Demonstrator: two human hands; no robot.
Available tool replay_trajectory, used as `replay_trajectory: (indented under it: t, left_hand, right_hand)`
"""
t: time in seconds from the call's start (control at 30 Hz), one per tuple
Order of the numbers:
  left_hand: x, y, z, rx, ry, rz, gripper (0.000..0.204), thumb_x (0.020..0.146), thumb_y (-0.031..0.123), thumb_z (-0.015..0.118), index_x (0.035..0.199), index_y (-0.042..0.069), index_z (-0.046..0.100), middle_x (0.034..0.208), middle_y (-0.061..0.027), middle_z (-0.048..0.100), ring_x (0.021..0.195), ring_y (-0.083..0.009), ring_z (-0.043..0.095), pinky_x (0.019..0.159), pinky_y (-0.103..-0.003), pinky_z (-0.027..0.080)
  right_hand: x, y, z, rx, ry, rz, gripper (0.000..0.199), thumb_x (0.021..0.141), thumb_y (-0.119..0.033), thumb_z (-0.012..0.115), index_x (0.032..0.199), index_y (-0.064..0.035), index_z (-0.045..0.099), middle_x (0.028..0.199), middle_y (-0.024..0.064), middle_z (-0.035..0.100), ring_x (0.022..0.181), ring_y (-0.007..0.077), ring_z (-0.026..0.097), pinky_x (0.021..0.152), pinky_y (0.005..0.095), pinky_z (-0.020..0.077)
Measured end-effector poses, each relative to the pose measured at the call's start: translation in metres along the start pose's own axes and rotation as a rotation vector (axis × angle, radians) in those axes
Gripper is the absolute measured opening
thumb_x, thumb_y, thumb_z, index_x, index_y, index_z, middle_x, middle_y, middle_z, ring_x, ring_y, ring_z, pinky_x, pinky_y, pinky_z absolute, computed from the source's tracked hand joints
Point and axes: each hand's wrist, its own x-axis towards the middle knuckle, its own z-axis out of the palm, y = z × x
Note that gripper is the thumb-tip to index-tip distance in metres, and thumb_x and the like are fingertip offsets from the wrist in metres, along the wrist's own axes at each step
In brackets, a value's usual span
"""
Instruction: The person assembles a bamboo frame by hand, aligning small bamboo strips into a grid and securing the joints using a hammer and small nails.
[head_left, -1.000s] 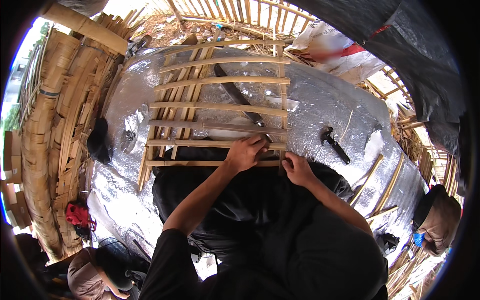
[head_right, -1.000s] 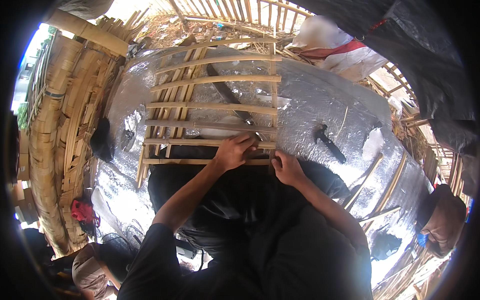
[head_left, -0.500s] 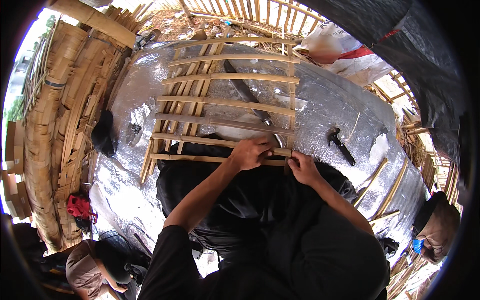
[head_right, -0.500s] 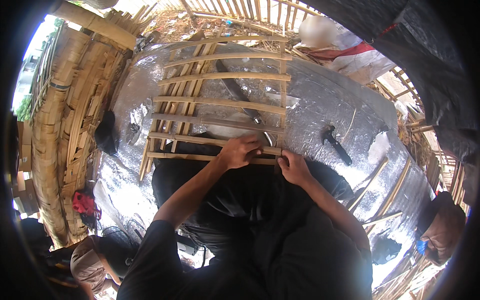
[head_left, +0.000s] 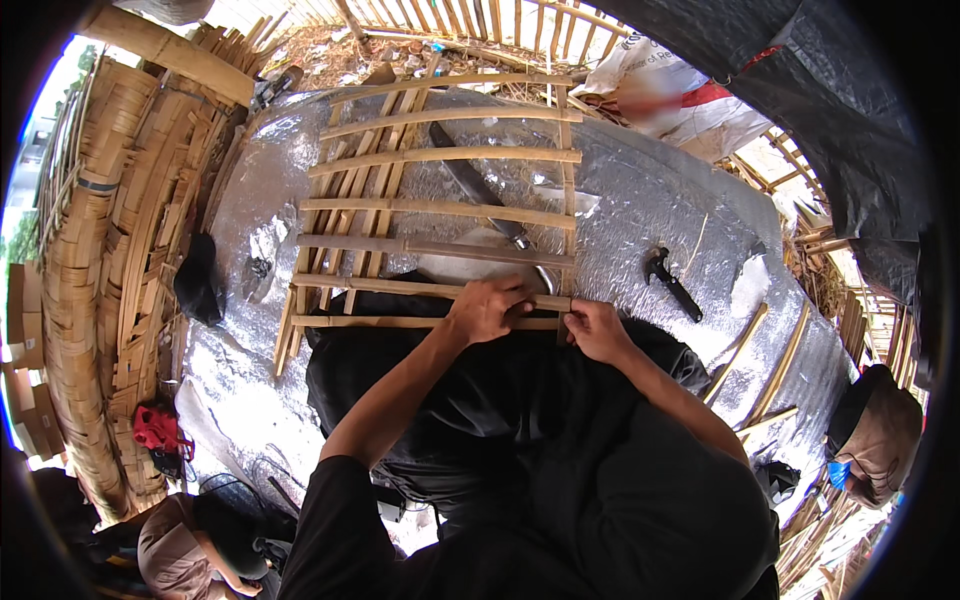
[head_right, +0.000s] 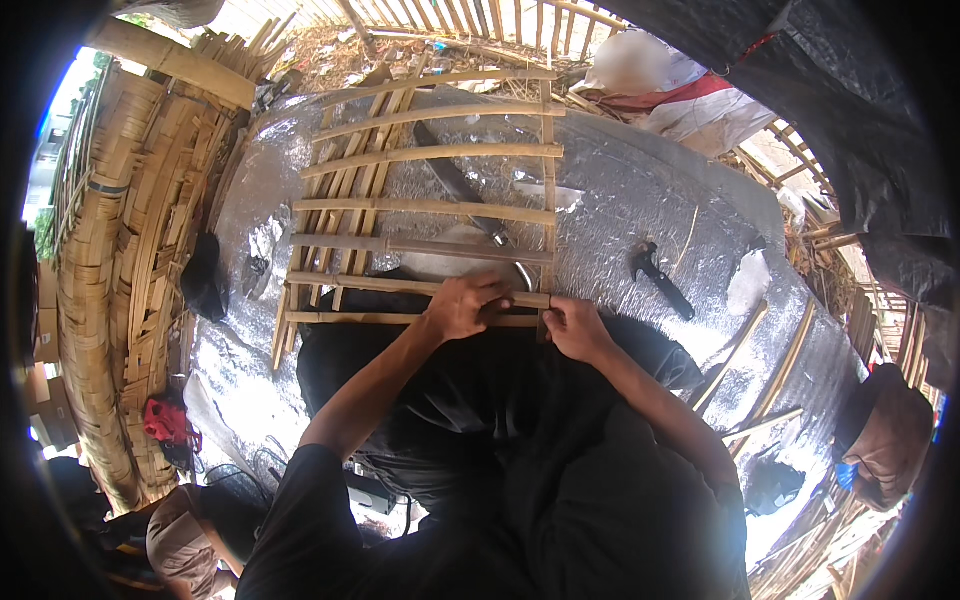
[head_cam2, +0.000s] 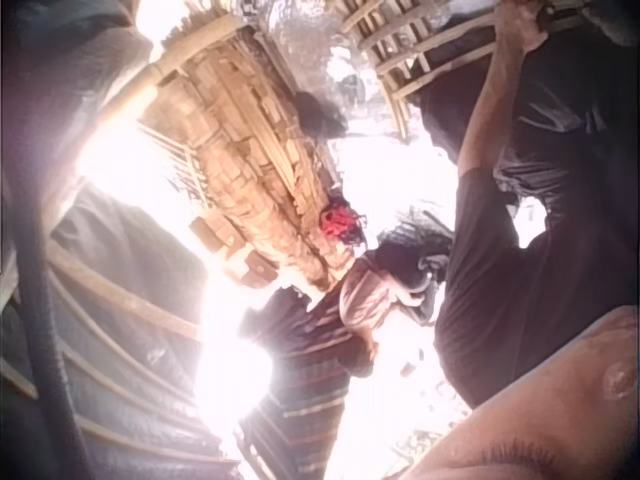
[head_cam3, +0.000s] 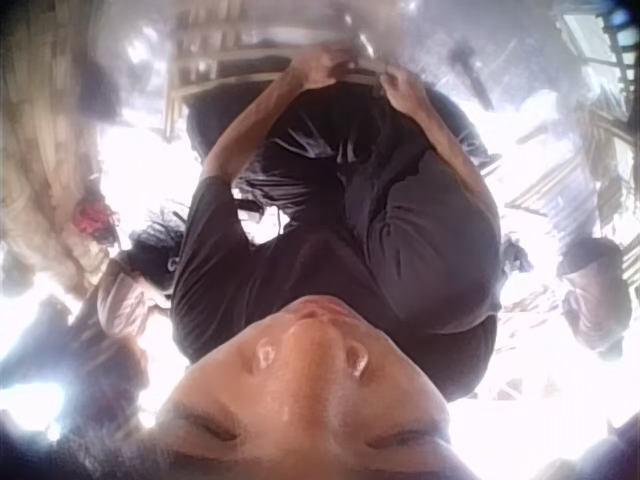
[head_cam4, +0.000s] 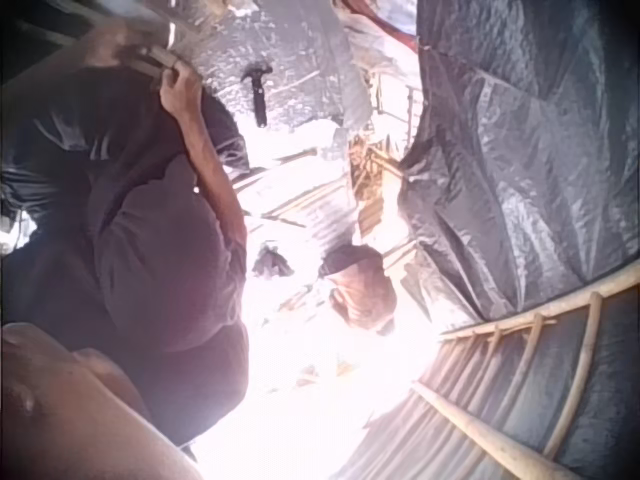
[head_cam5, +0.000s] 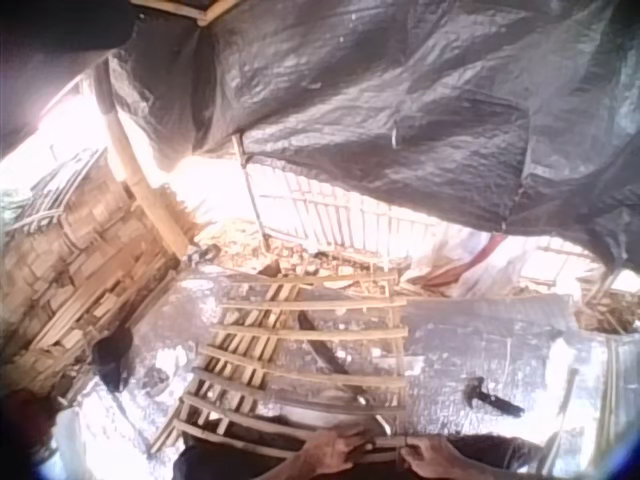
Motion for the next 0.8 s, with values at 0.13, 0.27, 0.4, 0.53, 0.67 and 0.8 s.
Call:
replay_trajectory:
  t: [0.13,0.27,0.4,0.53,0.67,0.8]
  left_hand:
    - [0.000,0.002,-0.003,-0.005,0.004,0.009,0.026,0.080,0.014,0.073,0.106,0.012,0.070,0.102,-0.0072,0.064,0.088,-0.0332,0.066,0.071,-0.044,0.055]
    - [0.001,0.004,-0.006,-0.005,-0.004,0.023,0.021,0.082,0.012,0.071,0.103,0.011,0.070,0.098,-0.0074,0.064,0.086,-0.0334,0.066,0.069,-0.044,0.055]
    - [0.000,0.004,-0.001,-0.008,0.027,0.017,0.016,0.083,0.011,0.070,0.099,0.011,0.070,0.093,-0.0064,0.063,0.084,-0.0325,0.066,0.067,-0.044,0.054]
    - [0.002,0.007,-0.006,-0.014,0.036,0.016,0.012,0.085,0.011,0.070,0.097,0.011,0.069,0.092,-0.0062,0.062,0.082,-0.0321,0.066,0.066,-0.043,0.053]
    - [0.004,0.017,-0.011,-0.036,0.083,0.003,0.011,0.086,0.011,0.069,0.097,0.010,0.068,0.091,-0.0065,0.062,0.081,-0.0321,0.066,0.065,-0.043,0.052]
    - [0.002,0.023,-0.019,-0.038,0.092,-0.002,0.013,0.086,0.012,0.070,0.098,0.009,0.068,0.091,-0.0069,0.062,0.081,-0.0322,0.065,0.067,-0.043,0.052]
  right_hand:
    - [0.004,-0.001,0.003,0.074,0.027,0.066,0.027,0.099,-0.018,0.062,0.087,0.0057,0.065,0.064,0.0119,0.067,0.059,0.0166,0.071,0.054,0.0315,0.0549]
    - [0.008,0.005,0.004,0.076,0.037,0.091,0.034,0.103,-0.023,0.060,0.086,0.0063,0.065,0.062,0.0094,0.065,0.054,0.0152,0.068,0.048,0.0289,0.0534]
    - [0.009,-0.001,0.005,0.081,0.051,0.090,0.036,0.103,-0.021,0.058,0.083,0.0074,0.065,0.062,0.0114,0.066,0.053,0.0169,0.069,0.047,0.0298,0.0534]
    - [0.008,-0.006,0.002,0.214,0.048,0.143,0.034,0.102,-0.021,0.059,0.087,0.0085,0.067,0.063,0.0098,0.066,0.053,0.0159,0.068,0.047,0.0288,0.0526]
    - [0.007,-0.001,-0.001,0.390,0.052,0.182,0.032,0.101,-0.020,0.061,0.089,0.0093,0.068,0.063,0.0081,0.063,0.051,0.0148,0.065,0.045,0.0275,0.0499]
    - [0.003,-0.008,0.001,0.476,0.080,0.173,0.032,0.100,-0.020,0.062,0.089,0.0096,0.069,0.063,0.0075,0.062,0.048,0.0136,0.062,0.043,0.0263,0.0465]
